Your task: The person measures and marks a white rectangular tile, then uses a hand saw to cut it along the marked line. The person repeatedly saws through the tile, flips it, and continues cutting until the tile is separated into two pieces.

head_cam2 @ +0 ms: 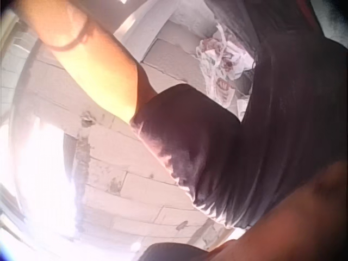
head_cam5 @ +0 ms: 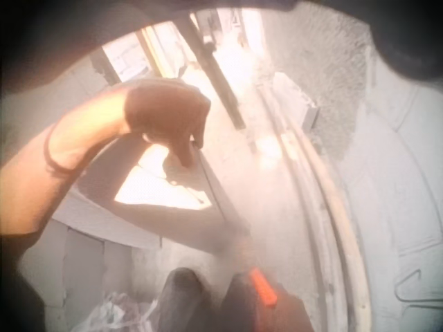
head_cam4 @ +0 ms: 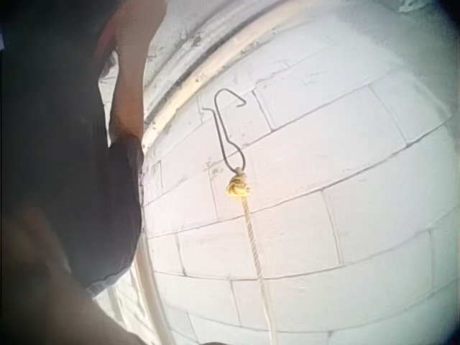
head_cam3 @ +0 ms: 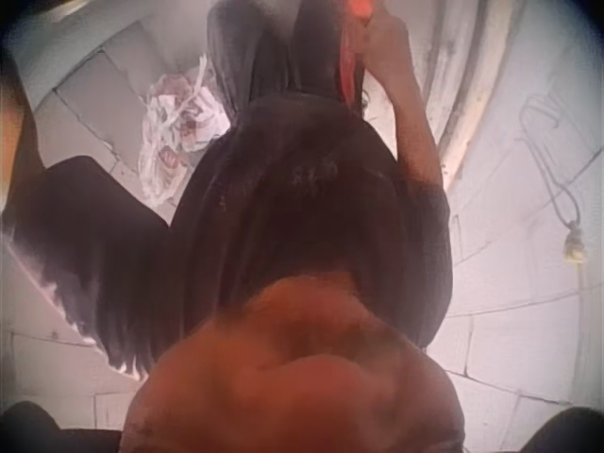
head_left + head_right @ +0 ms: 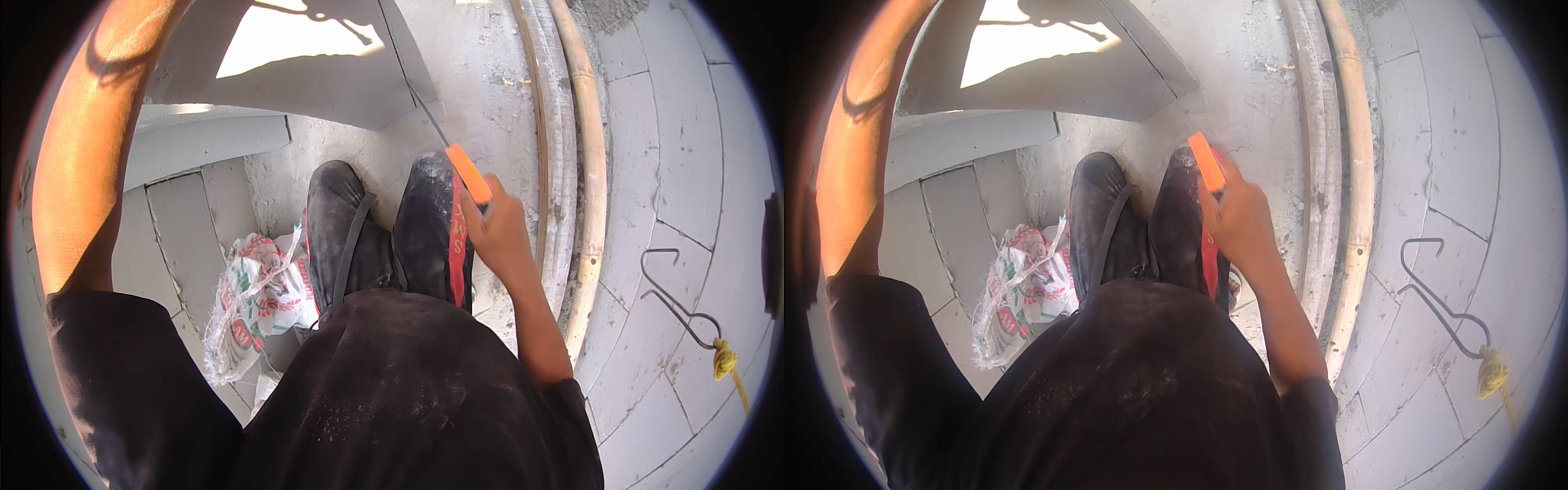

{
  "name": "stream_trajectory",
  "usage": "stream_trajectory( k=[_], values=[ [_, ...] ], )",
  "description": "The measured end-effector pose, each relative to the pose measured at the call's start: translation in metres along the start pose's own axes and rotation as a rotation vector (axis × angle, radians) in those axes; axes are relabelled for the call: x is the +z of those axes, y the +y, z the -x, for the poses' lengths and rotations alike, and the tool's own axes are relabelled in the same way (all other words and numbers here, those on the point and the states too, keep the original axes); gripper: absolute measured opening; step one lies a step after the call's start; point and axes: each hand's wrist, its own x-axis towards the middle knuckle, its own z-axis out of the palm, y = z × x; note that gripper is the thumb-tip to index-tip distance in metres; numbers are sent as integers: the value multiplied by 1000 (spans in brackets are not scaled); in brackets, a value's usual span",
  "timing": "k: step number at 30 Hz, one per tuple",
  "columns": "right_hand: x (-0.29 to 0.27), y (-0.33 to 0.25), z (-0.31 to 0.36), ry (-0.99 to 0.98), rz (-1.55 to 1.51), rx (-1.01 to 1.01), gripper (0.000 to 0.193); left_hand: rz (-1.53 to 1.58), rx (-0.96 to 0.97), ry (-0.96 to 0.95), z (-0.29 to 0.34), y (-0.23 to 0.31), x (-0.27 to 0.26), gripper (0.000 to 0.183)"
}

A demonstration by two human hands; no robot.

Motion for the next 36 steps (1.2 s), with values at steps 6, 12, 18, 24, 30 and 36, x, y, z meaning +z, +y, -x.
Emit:
stream_trajectory(
  k=[6, 12, 18, 24, 30, 36],
  values=[
    [8, 19, -2, 31, -68, 13, 33, -38, 227, 431, 7, 11, 21, 16],
    [30, 18, -55, 26, 10, -16, 34, 55, 63, 135, -8, 2, 10, 19],
    [-14, 28, 74, 96, -114, -36, 23, 56, 71, 107, -5, 6, 9, 21],
    [49, 44, -91, 132, -6, -97, 30, 73, 119, 59, -18, 2, 7, 24],
    [-11, 33, 80, 22, -103, 65, 22, 73, 88, 48, -6, 0, 10, 27],
    [69, 56, -90, 146, 6, -56, 33, 82, 165, 36, -24, 1, -5, 30]
  ],
)
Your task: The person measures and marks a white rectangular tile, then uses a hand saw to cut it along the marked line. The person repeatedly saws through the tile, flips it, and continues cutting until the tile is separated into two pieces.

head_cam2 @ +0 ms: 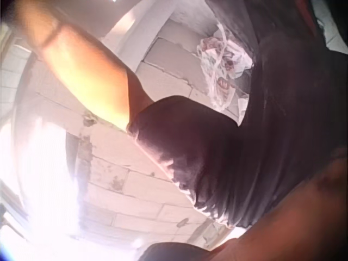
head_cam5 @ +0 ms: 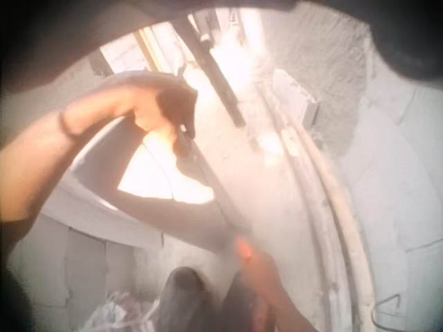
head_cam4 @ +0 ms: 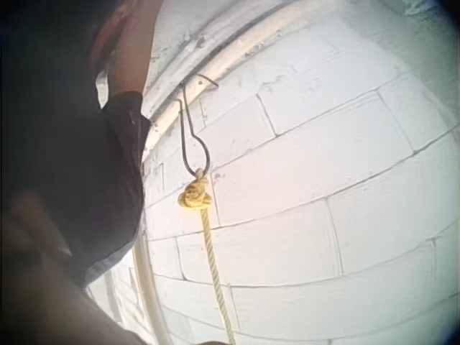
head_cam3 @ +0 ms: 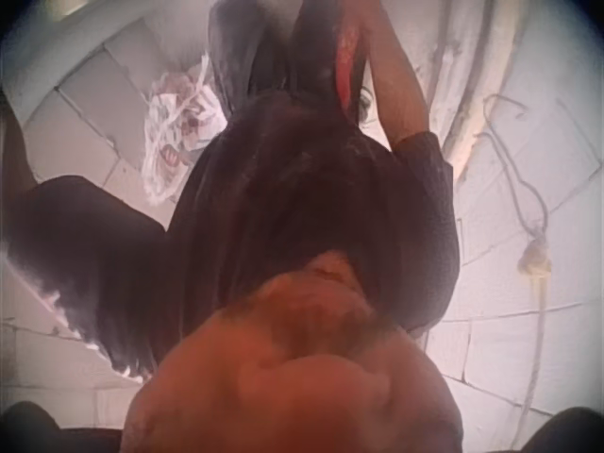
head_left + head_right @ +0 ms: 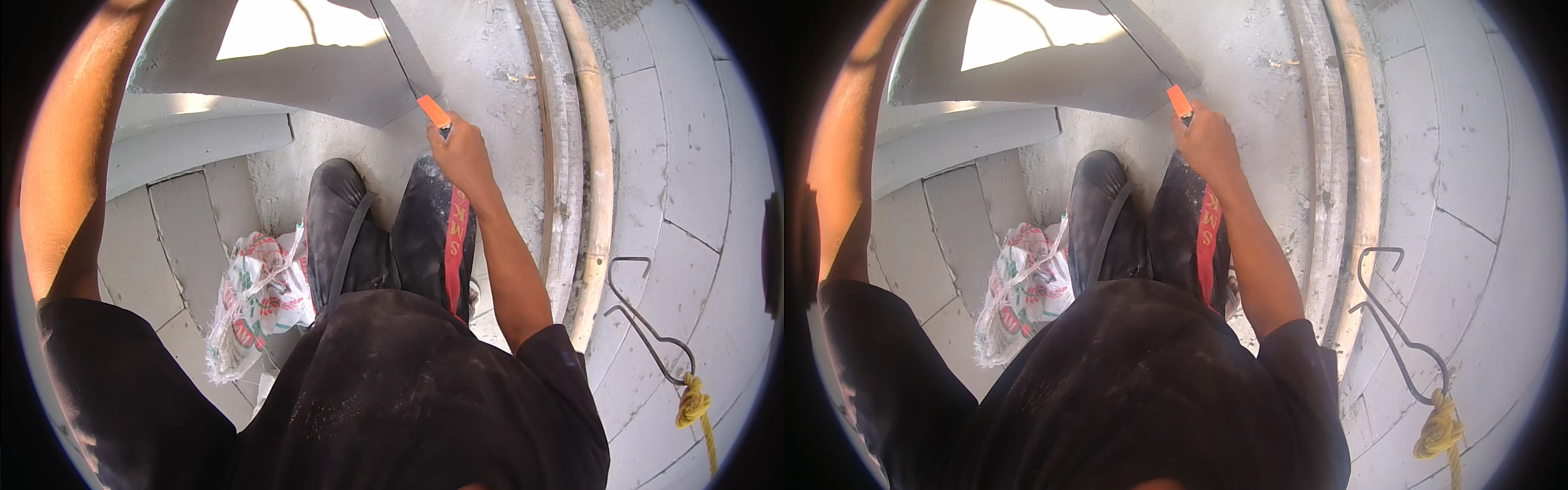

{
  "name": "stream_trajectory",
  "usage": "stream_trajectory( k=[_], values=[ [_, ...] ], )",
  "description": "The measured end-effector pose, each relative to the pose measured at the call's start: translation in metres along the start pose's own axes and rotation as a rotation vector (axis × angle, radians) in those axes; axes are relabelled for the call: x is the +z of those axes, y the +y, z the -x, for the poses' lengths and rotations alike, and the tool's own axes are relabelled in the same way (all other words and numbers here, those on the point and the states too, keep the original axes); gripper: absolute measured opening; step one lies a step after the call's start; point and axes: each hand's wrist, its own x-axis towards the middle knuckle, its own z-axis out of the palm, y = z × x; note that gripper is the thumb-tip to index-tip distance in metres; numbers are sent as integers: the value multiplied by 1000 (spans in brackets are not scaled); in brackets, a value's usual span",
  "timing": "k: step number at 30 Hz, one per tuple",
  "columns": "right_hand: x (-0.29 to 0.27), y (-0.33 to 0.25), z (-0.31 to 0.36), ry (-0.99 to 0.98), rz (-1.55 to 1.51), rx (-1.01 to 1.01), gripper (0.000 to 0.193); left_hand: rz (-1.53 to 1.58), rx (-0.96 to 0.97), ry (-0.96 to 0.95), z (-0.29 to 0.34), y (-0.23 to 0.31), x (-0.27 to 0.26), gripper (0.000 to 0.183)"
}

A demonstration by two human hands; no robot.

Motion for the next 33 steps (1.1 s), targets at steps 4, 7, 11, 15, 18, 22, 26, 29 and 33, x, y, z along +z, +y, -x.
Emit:
stream_trajectory(
  k=[4, 7, 11, 15, 18, 22, 26, 29, 33],
  values=[
    [-25, -6, 37, -65, 36, -8, 30, 4, -30, -37, 9, -1, 7, 32],
    [-89, -10, 151, -155, -88, 162, 25, 13, -26, -56, 12, -2, 12, 33],
    [-59, 18, 102, -95, -112, 98, 27, 54, 89, -143, -7, -11, 5, 35],
    [10, 27, -22, -9, -19, -26, 36, 98, 525, -22, -41, -83, 9, 37],
    [-15, 18, 34, -95, -18, 52, 37, 28, -120, -93, 3, -7, 1, 27],
    [-95, 28, 168, -138, -112, 102, 24, 39, -48, -67, 13, -11, -2, 25],
    [-33, 44, 66, -140, -73, 84, 31, 36, 8, -56, -2, -19, -3, 25],
    [17, 40, -26, -49, -73, -15, 35, 12, 3, -65, -5, -18, -10, 25],
    [-11, 38, 53, -93, -14, 39, 31, 22, 6, -70, -2, -16, 1, 25]
  ],
)
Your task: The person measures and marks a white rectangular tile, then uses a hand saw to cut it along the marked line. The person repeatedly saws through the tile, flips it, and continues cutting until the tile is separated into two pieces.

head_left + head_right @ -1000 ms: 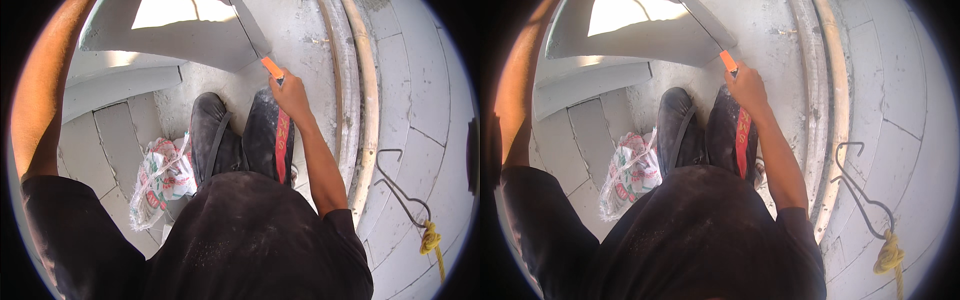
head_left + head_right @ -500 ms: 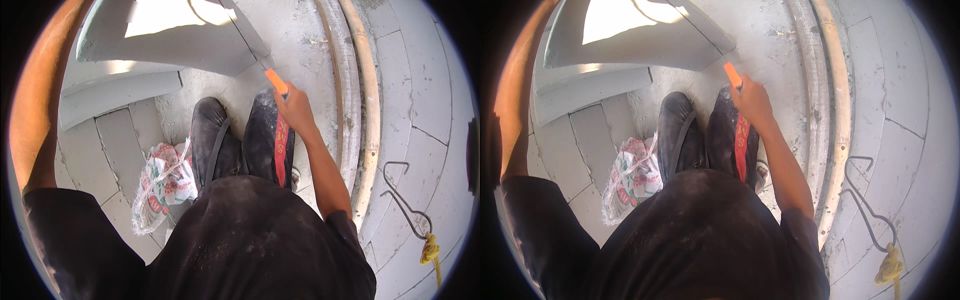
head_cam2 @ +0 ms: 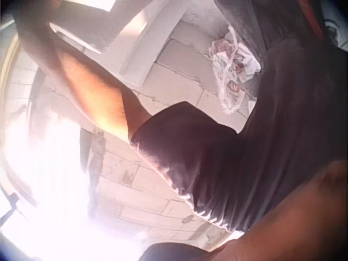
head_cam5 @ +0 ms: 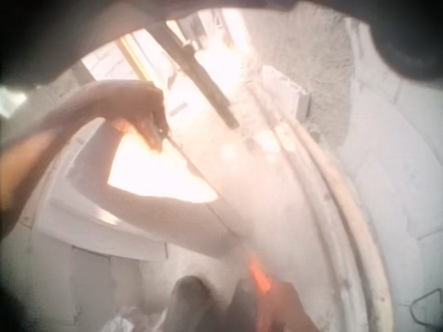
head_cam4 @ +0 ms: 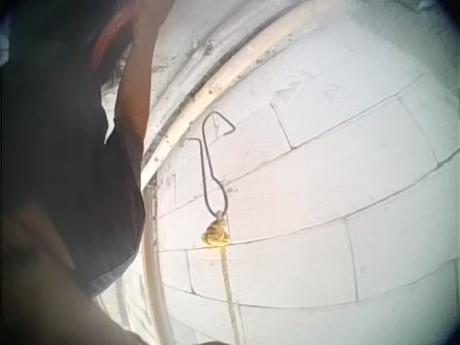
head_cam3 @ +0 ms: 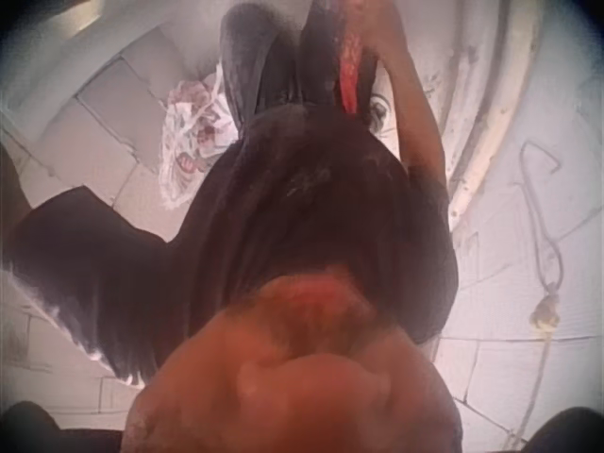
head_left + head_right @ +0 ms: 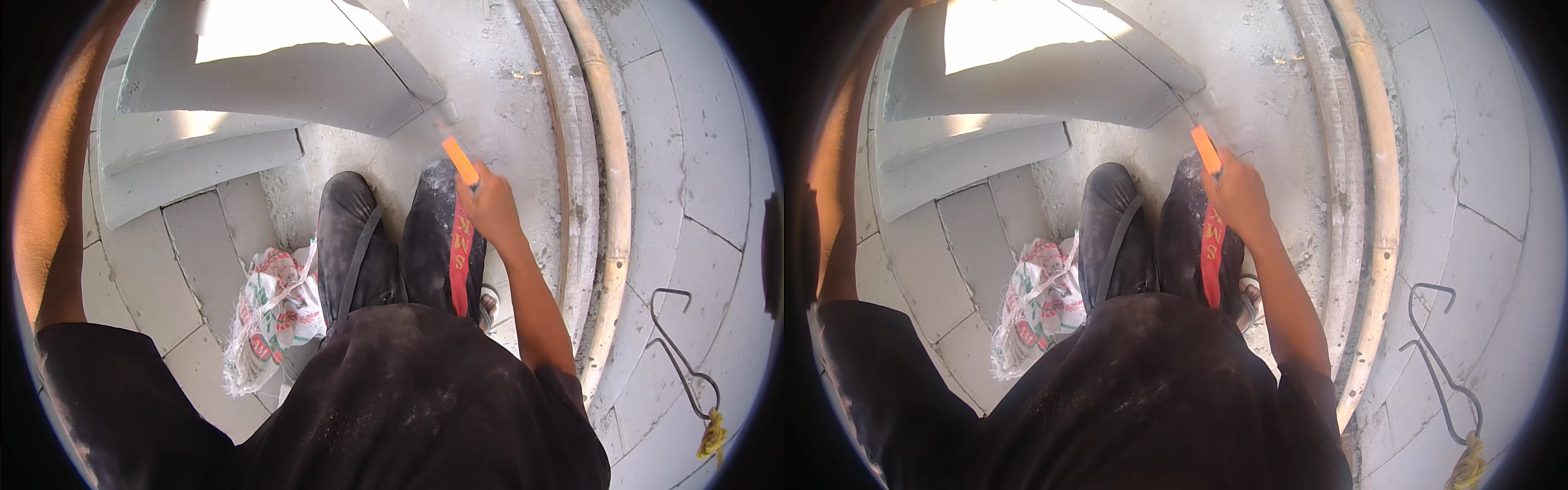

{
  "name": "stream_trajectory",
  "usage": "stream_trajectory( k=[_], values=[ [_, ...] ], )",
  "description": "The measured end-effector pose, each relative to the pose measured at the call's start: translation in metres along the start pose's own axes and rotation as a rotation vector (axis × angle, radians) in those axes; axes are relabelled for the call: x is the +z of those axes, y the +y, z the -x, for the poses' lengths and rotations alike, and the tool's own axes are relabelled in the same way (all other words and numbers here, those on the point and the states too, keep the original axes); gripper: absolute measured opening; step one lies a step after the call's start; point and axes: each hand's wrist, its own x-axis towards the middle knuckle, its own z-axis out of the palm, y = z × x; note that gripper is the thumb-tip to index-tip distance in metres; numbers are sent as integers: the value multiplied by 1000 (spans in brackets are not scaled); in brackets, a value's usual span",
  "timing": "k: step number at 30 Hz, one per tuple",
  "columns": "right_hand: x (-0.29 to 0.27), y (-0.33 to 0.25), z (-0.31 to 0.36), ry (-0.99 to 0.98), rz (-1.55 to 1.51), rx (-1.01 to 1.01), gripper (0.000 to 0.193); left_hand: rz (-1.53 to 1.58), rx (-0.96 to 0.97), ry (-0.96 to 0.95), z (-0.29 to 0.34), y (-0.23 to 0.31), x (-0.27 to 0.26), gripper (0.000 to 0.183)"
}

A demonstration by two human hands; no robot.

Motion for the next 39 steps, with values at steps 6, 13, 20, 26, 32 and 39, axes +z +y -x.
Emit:
stream_trajectory(
  k=[6, 13, 20, 26, 32, 39],
  values=[
    [-25, 34, 75, 3, -150, 12, 22, 35, 3, -10, 2, -14, 0, 24],
    [30, 37, -34, -12, -35, -14, 25, 9, 56, -52, -19, -27, 2, 24],
    [-11, 82, 55, -34, -174, -12, 34, 23, 32, -50, -15, -37, 5, 23],
    [45, 89, -43, 50, -175, -86, 22, -19, 43, -35, -29, -20, -3, 23],
    [-16, 108, 80, -87, -176, 75, 32, -8, -35, -28, -12, -12, 7, 22],
    [54, 92, -65, 2, -174, -4, 27, -40, 0, 24, -22, -2, 2, 22]
  ],
)
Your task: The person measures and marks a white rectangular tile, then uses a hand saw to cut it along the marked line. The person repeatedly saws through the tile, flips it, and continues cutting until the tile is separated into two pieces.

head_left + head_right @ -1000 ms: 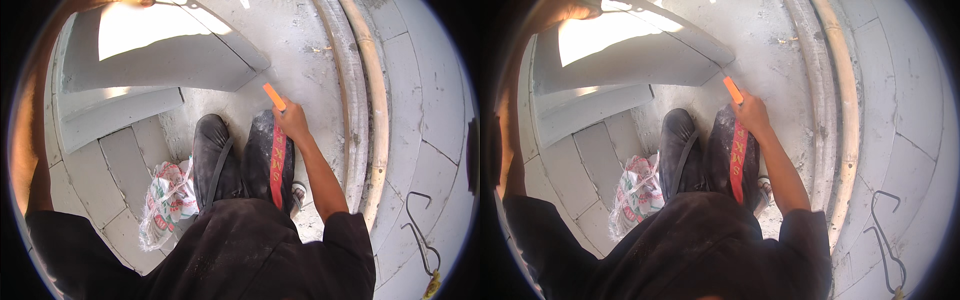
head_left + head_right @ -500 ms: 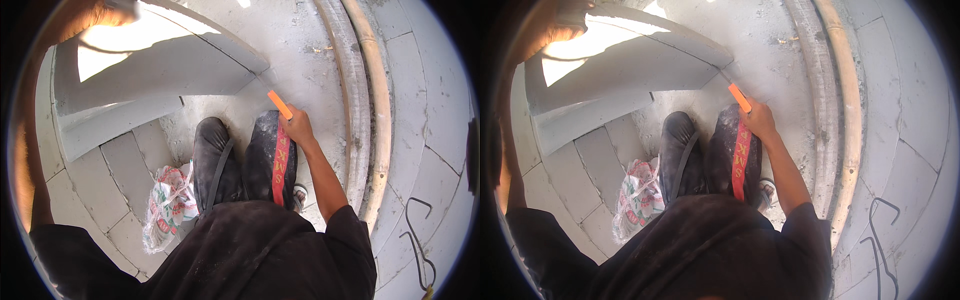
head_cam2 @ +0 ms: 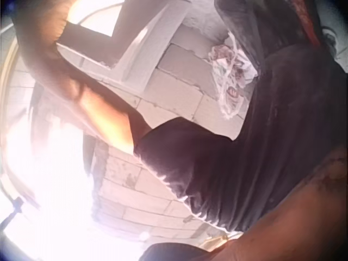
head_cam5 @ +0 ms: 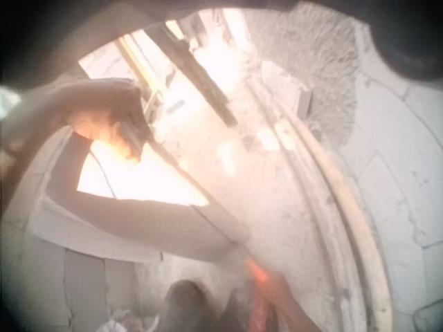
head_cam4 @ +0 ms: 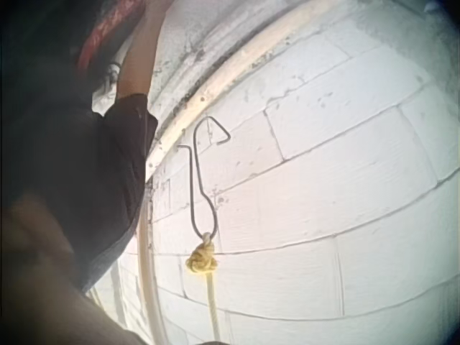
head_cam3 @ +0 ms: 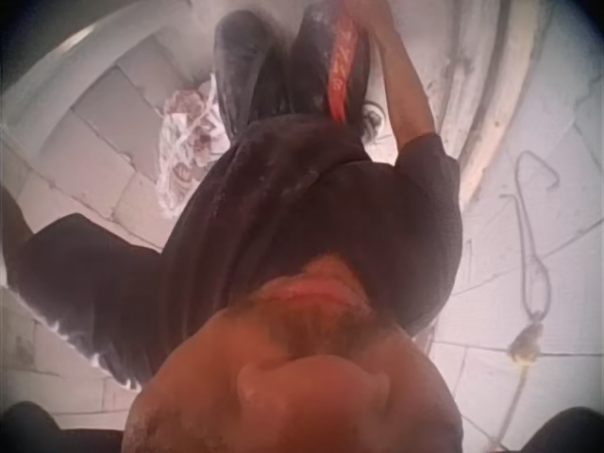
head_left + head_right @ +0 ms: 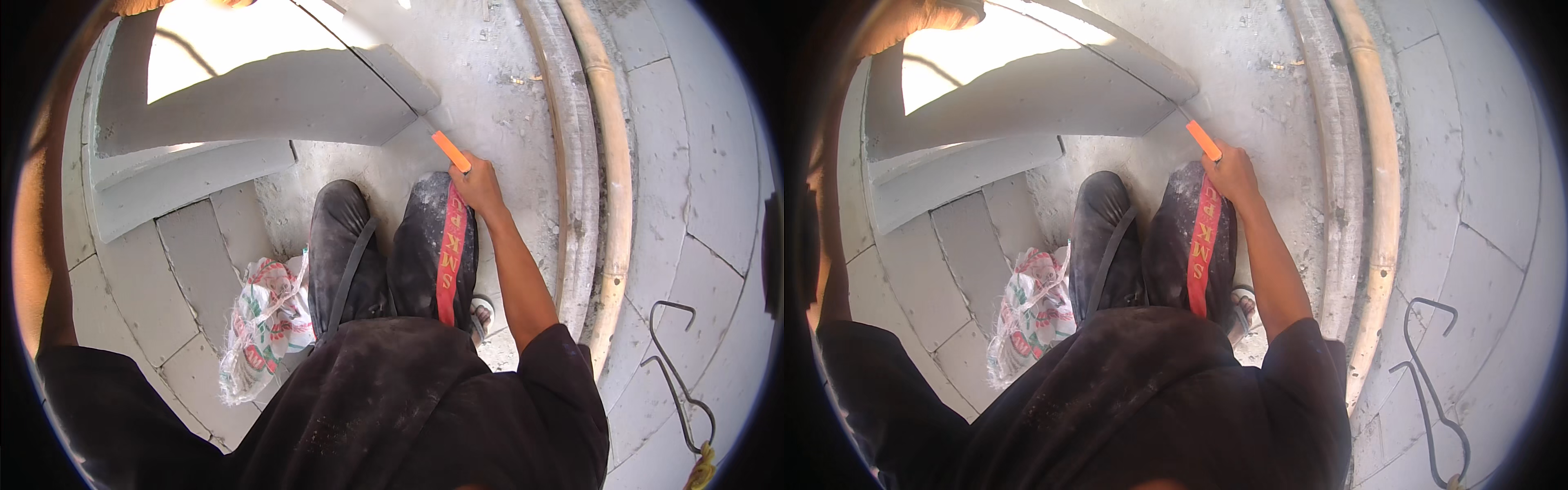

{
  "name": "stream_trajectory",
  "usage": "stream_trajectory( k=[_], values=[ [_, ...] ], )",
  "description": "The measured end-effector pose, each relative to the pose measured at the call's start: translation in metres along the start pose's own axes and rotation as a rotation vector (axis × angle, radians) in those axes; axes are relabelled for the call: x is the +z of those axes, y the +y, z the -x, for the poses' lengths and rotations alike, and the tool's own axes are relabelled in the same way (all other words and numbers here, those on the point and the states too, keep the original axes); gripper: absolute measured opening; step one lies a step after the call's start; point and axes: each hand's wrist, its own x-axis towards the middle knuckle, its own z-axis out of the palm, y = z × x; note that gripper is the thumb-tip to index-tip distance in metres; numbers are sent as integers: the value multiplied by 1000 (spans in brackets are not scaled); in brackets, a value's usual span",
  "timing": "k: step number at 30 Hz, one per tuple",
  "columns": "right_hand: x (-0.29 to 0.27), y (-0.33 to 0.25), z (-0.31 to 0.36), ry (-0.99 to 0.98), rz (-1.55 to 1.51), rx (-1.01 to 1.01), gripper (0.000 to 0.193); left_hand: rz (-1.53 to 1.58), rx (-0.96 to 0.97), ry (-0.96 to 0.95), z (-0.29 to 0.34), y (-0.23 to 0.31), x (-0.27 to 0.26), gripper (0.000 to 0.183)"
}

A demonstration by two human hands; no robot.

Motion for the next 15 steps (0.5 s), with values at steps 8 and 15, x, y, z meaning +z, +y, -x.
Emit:
stream_trajectory(
  k=[8, 15],
  values=[
    [-74, 40, 176, -91, 22, 226, 15, -16, -91, 38, 15, 6, 11, 21],
    [-130, 2, 166, -531, 513, 308, 83, -104, -211, 91, 24, 22, 3, 21]
  ],
)
